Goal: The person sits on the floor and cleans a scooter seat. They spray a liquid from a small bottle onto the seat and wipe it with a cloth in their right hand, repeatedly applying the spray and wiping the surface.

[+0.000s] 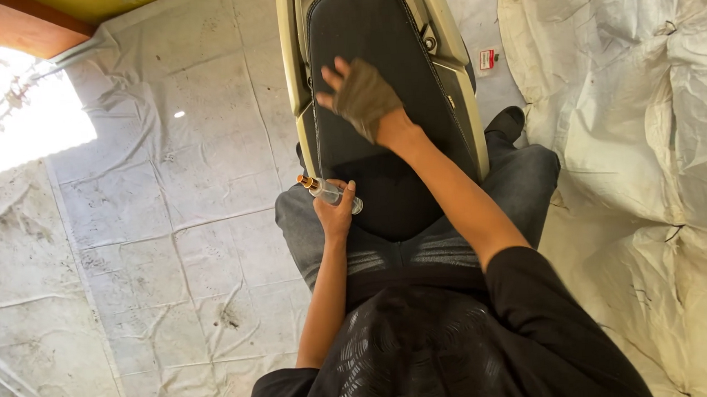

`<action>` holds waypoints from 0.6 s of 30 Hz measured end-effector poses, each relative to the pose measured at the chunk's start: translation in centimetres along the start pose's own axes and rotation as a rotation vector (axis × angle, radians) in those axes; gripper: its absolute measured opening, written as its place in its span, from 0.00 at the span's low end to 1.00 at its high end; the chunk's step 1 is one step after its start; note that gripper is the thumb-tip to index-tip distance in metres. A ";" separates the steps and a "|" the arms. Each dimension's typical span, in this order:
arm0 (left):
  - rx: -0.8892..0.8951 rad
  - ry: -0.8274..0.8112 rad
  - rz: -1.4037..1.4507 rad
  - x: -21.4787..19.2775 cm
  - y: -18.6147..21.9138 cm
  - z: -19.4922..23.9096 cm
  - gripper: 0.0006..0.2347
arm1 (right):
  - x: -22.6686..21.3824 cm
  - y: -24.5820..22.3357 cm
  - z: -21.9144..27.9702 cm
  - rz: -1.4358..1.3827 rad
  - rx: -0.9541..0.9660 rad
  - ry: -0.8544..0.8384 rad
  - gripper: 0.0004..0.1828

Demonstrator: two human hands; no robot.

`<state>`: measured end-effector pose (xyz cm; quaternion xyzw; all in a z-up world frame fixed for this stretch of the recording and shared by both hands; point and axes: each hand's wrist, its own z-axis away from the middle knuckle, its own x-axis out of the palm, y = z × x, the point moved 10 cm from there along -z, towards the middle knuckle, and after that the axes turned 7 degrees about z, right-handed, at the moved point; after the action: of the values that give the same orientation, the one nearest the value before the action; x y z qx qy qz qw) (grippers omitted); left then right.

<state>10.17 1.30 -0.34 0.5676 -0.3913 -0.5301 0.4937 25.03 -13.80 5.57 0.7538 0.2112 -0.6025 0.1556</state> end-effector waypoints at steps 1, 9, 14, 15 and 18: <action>-0.003 -0.005 0.006 -0.1 -0.2 0.1 0.08 | -0.5 -2.2 1.3 0.126 -0.138 -0.138 0.22; 0.004 -0.005 -0.019 -0.2 -0.3 0.1 0.09 | 0.7 3.9 -0.2 -0.046 0.043 -0.028 0.24; 0.041 0.005 -0.014 -0.2 0.6 0.2 0.09 | -0.2 7.3 -2.4 -0.145 0.305 0.117 0.28; 0.026 0.006 -0.012 -0.2 0.5 0.4 0.09 | 1.4 6.3 -2.5 -0.319 0.350 -0.059 0.23; 0.066 0.032 0.064 -0.1 0.5 -0.4 0.09 | 4.5 1.0 0.0 -0.268 0.178 -0.299 0.23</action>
<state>10.60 1.36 0.12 0.5790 -0.4185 -0.4917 0.4978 26.34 -14.05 1.19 0.6320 0.2301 -0.7391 0.0364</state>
